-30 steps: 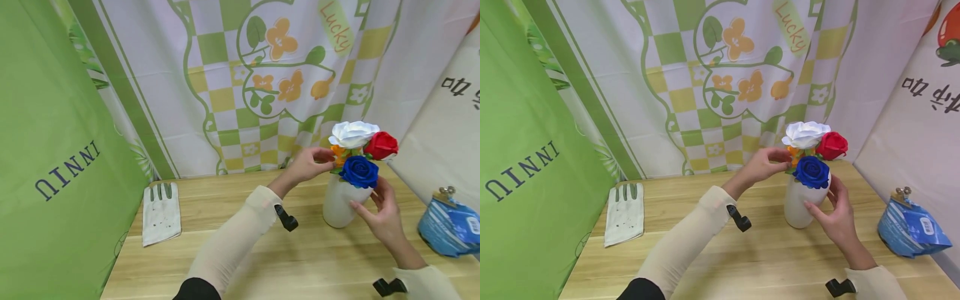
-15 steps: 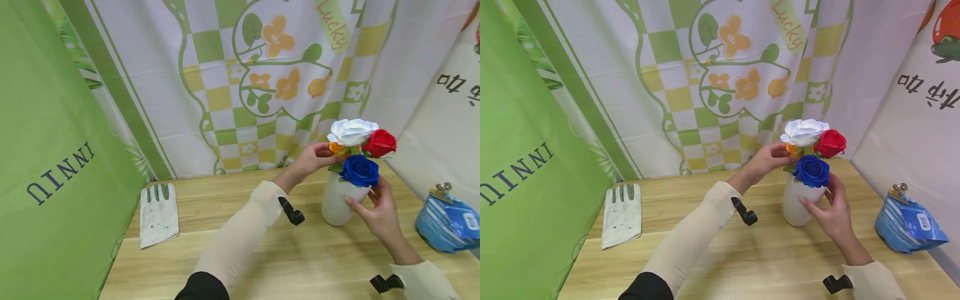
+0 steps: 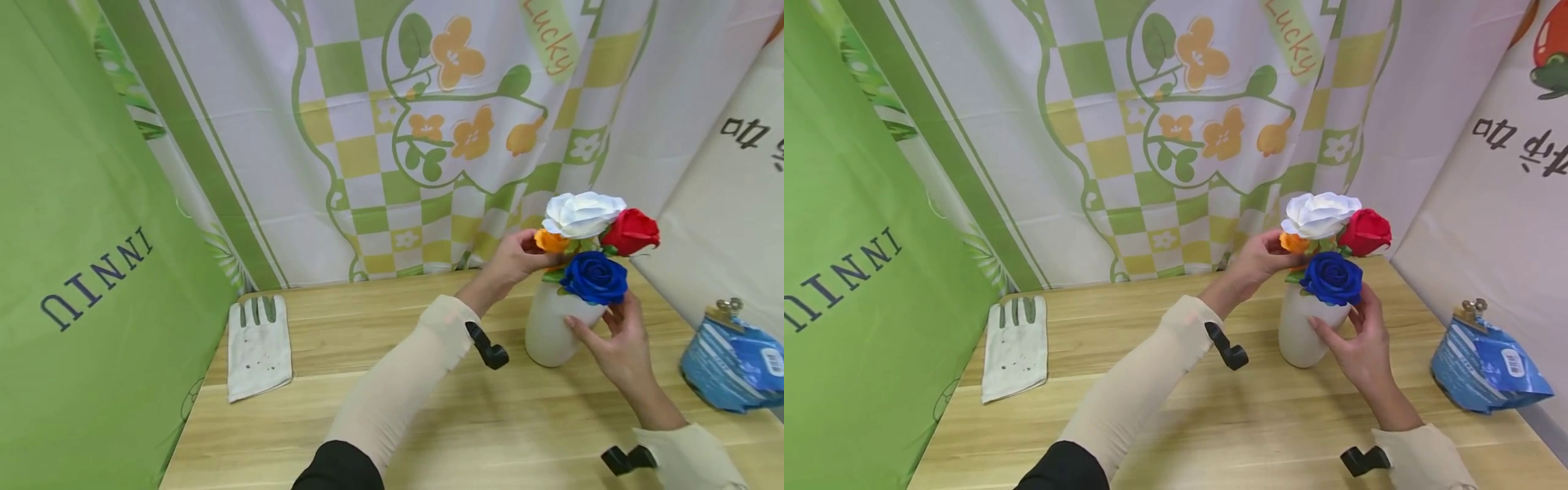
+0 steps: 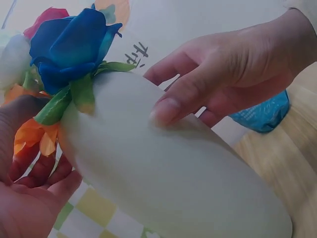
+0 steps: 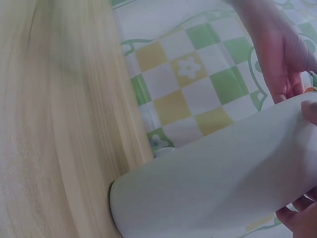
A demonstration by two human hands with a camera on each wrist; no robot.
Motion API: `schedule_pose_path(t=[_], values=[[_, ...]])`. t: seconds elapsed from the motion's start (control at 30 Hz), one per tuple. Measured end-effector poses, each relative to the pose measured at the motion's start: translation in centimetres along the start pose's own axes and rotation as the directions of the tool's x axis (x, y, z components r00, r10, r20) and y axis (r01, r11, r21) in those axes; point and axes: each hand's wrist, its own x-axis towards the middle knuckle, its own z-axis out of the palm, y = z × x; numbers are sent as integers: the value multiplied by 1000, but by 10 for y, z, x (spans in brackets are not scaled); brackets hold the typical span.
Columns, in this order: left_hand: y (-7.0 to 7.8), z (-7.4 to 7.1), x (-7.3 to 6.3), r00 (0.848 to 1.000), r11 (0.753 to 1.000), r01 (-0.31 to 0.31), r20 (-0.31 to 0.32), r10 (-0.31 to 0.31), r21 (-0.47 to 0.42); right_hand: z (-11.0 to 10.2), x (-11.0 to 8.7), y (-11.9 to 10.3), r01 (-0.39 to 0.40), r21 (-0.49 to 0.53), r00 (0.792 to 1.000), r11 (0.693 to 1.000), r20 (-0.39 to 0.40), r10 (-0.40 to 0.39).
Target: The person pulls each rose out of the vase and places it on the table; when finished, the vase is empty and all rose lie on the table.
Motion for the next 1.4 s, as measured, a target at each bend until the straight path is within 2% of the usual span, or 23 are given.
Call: schedule_pose_path(t=[0.13,0.47,0.83,0.93,1.0,1.1,1.17,1.2,1.33,1.37,1.4], values=[[0,3,0,999,1000,-7,-32,7,4,1,1,-2,-24,2,999,1000,-24,24],[1,6,-3,987,995,-104,-127,102,-9,3,2,-3,-15,10,999,1000,-43,15],[7,5,-1,974,990,-137,-188,130,-27,1,4,-3,-42,-16,999,999,-35,41],[7,7,-1,972,986,-157,-189,143,-59,1,4,-1,-16,27,998,1000,-57,18],[7,9,0,970,982,-167,-191,149,-82,1,4,1,18,119,996,993,-85,-8],[7,10,0,968,979,-180,-193,158,-100,0,5,5,93,293,991,951,-120,-60],[8,10,1,966,978,-183,-201,160,-98,-1,6,6,129,354,987,926,-138,-84],[9,11,1,965,978,-184,-205,162,-95,-1,7,7,137,346,985,928,-143,-92],[11,10,2,964,979,-183,-210,162,-88,-5,10,7,111,193,983,975,-163,-80],[12,10,2,964,979,-183,-211,161,-89,-5,11,7,92,192,985,977,-159,-62],[13,10,1,965,979,-183,-209,160,-92,-6,12,7,76,236,988,969,-150,-41]])
